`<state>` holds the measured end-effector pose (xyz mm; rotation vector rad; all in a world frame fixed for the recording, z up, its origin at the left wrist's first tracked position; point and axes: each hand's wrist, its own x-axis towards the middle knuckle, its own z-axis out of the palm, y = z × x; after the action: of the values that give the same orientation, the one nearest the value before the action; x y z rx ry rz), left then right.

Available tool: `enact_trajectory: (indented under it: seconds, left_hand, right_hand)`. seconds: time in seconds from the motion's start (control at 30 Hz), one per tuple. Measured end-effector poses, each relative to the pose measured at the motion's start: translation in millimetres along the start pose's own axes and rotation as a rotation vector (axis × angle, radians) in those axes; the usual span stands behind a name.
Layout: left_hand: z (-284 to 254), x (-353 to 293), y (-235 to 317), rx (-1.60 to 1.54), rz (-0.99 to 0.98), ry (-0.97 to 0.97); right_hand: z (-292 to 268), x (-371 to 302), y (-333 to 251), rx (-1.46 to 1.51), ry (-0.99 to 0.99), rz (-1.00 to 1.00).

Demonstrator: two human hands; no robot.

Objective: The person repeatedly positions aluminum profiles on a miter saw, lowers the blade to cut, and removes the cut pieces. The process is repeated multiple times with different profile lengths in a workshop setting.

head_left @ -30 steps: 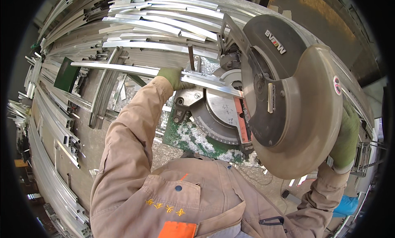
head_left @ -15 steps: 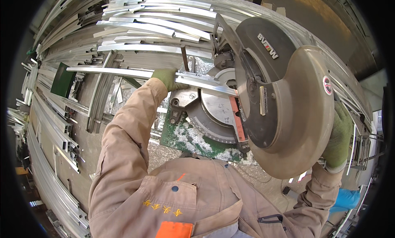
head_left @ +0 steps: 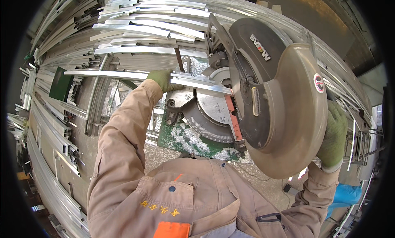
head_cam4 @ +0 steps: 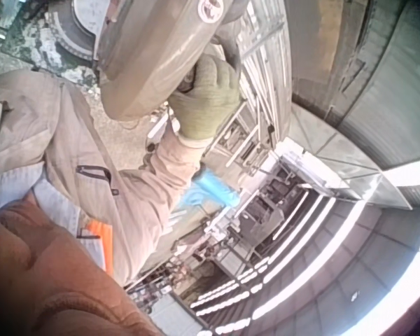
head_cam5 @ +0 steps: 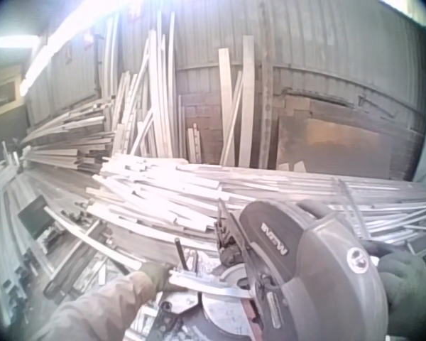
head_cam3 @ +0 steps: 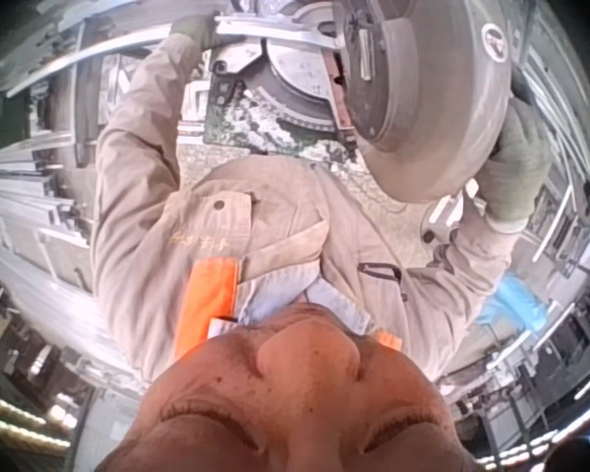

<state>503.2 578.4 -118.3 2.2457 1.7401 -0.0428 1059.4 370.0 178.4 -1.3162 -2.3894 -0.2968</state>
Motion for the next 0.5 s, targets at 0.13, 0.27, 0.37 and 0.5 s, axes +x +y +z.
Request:
enact_trajectory:
  seconds: [0.13,0.27,0.37,0.5]
  left_hand:
    - [-10,0,12,0.008,-0.009,-0.052]
    - [-1,1,2,0.049,-0.010,-0.022]
    - [3,5,-2,0.038,-0.024,-0.041]
    - [5,7,-5,0.055,-0.003,-0.019]
  right_hand:
    - [0,-2,-3,-0.006,-0.006,0.022]
    - [1,0,-7,0.004,0.031,0.003]
    - [2,0,-8,-0.002,0.045,0.006]
    - [-2,2,-5,0.025,0.016,-0.008]
